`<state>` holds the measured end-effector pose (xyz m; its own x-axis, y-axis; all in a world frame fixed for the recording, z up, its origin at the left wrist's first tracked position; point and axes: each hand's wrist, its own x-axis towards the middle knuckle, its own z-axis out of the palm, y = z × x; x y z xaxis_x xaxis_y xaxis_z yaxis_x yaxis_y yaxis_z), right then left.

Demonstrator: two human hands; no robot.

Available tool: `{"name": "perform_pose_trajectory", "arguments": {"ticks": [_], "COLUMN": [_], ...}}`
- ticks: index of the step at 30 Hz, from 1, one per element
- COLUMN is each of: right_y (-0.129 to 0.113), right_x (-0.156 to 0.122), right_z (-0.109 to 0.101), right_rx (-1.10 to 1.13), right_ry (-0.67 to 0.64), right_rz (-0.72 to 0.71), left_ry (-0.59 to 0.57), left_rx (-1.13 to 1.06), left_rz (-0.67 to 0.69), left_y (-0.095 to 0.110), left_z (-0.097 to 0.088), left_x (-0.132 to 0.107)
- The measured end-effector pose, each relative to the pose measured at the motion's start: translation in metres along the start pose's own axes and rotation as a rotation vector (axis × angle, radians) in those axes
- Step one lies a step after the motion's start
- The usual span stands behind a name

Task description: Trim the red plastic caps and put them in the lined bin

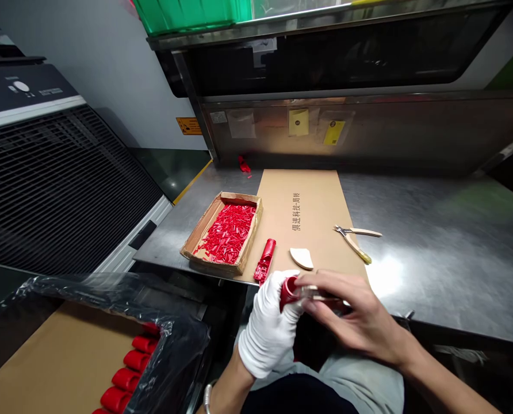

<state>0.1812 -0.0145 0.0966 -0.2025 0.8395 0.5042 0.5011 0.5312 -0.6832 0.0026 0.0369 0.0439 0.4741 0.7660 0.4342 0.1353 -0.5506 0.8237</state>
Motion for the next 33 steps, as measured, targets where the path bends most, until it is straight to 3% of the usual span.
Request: {"name": "perform_pose_trajectory", "arguments": {"ticks": [6, 10, 20, 26, 33], "right_y": [0.005, 0.002, 0.0, -0.001, -0.001], "right_x": [-0.016, -0.019, -0.017, -0.019, -0.018], "right_z": [-0.016, -0.013, -0.011, -0.007, -0.003], "right_rx": [-0.489, -0.628, -0.677, -0.618, -0.702], "right_ry": [0.053, 0.071, 0.064, 0.044, 0.076], "right_rz": [0.046, 0.015, 0.025, 0.071, 0.051], "left_ry": [0.023, 0.028, 0.104, 0.152, 0.208], "left_rx": [-0.005, 0.004, 0.085, 0.095, 0.094], "left_rz": [-0.02, -0.016, 0.022, -0.03, -0.036], "left_y": [-0.002, -0.004, 0.0, -0.003, -0.006], "left_z": [-0.004, -0.002, 0.0, 0.005, 0.006], "left_x": [-0.004, -0.005, -0.002, -0.002, -0.002]}}
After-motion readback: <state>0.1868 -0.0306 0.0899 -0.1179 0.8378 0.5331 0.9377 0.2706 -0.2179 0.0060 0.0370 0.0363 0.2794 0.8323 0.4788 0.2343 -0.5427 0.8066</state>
